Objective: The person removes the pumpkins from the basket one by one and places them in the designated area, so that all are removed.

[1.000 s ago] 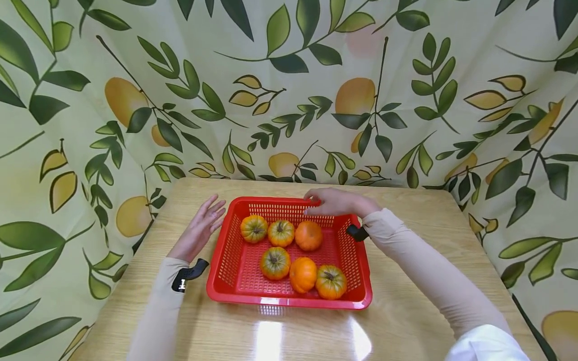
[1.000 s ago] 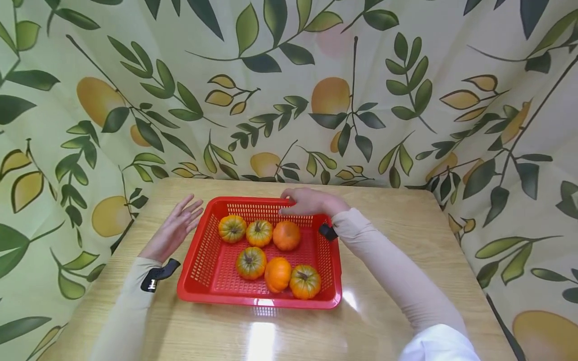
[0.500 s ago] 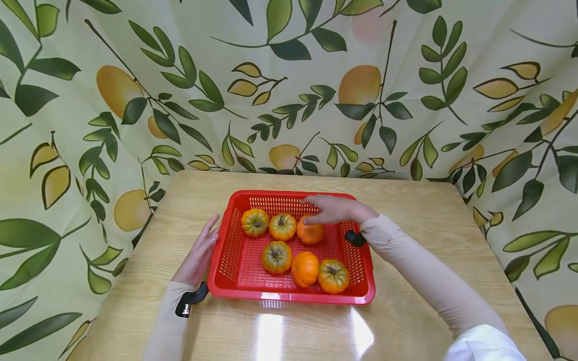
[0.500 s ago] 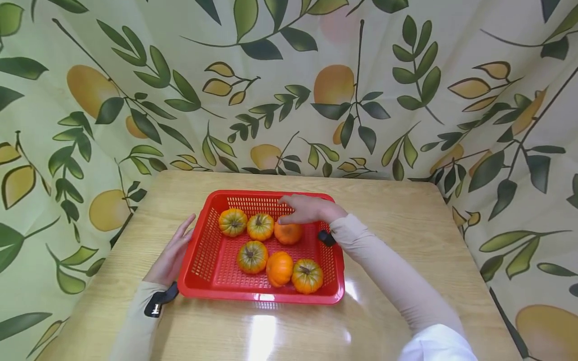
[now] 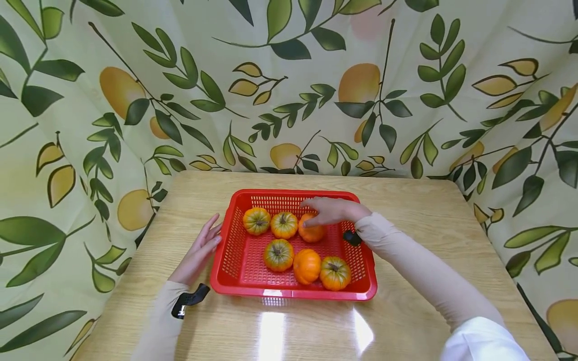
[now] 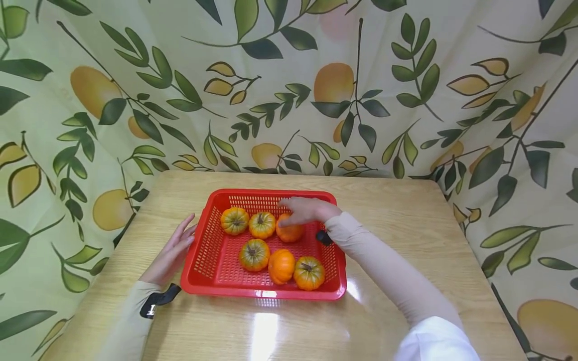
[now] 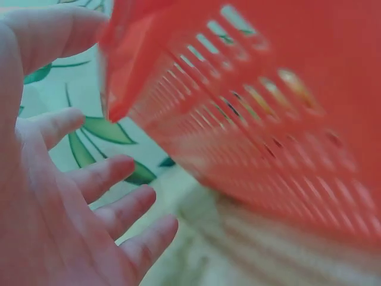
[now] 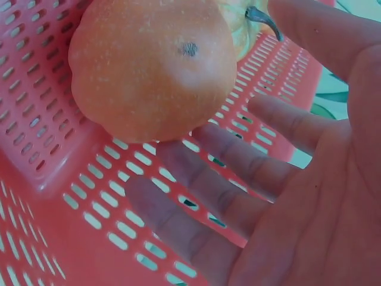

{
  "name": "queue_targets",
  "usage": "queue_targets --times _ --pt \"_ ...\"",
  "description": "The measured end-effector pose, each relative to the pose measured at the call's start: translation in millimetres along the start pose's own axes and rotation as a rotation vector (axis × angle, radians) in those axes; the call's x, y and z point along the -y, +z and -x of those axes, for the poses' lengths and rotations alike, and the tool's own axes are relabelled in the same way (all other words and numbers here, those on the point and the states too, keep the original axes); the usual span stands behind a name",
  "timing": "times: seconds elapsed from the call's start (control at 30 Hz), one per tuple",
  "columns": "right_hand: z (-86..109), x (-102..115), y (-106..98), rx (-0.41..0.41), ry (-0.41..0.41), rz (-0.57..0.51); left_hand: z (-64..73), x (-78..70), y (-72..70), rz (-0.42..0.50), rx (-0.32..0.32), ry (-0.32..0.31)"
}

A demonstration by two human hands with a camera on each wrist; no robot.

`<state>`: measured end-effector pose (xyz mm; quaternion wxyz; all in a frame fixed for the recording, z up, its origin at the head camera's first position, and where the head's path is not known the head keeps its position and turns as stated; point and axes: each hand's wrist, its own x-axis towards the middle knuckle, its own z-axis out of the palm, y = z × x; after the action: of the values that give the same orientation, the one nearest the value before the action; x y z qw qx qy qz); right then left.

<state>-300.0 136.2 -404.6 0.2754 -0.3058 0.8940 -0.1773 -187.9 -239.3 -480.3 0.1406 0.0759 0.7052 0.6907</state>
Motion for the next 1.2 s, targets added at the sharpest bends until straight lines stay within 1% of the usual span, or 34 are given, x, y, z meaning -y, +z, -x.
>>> queue_targets --times 0.07,0.13,0.2,0.3,0.37,0.47,0.57,0.73,0.9,1.07,1.2 --pt "-0.2 1 0 0.006 0.02 0.003 -9.4 -0.2 3.1 0.046 0.007 0.031" --pt "-0.5 3 1 0.011 0.038 0.014 -16.2 0.2 5.9 0.081 0.018 0.039" --pt "-0.3 5 1 0.012 0.055 0.034 -20.8 0.3 8.9 0.113 0.034 0.03" --pt "-3.1 6 6 0.014 0.074 0.062 -22.2 2.5 10.3 0.148 0.06 -0.004" --pt "-4.3 6 8 0.014 0.085 0.08 -22.8 3.1 10.2 0.165 0.055 -0.017" --pt "-5.3 6 10 0.009 0.083 0.098 -23.9 3.5 9.0 0.171 0.023 -0.016" --pt "-5.8 6 11 0.008 0.076 0.107 -25.6 3.5 9.3 0.18 0.001 -0.005" --pt "-4.9 5 11 0.016 0.104 0.101 -29.8 4.1 14.0 0.244 -0.022 0.013" --pt "-4.2 7 12 0.023 0.09 0.084 -26.8 6.9 17.5 0.261 -0.046 0.028" --pt "-3.6 4 14 0.058 0.105 0.053 -15.3 12.9 21.2 0.287 -0.071 0.005" --pt "-4.1 0 15 0.086 0.114 0.056 -8.2 17.0 24.9 0.297 -0.085 0.007"
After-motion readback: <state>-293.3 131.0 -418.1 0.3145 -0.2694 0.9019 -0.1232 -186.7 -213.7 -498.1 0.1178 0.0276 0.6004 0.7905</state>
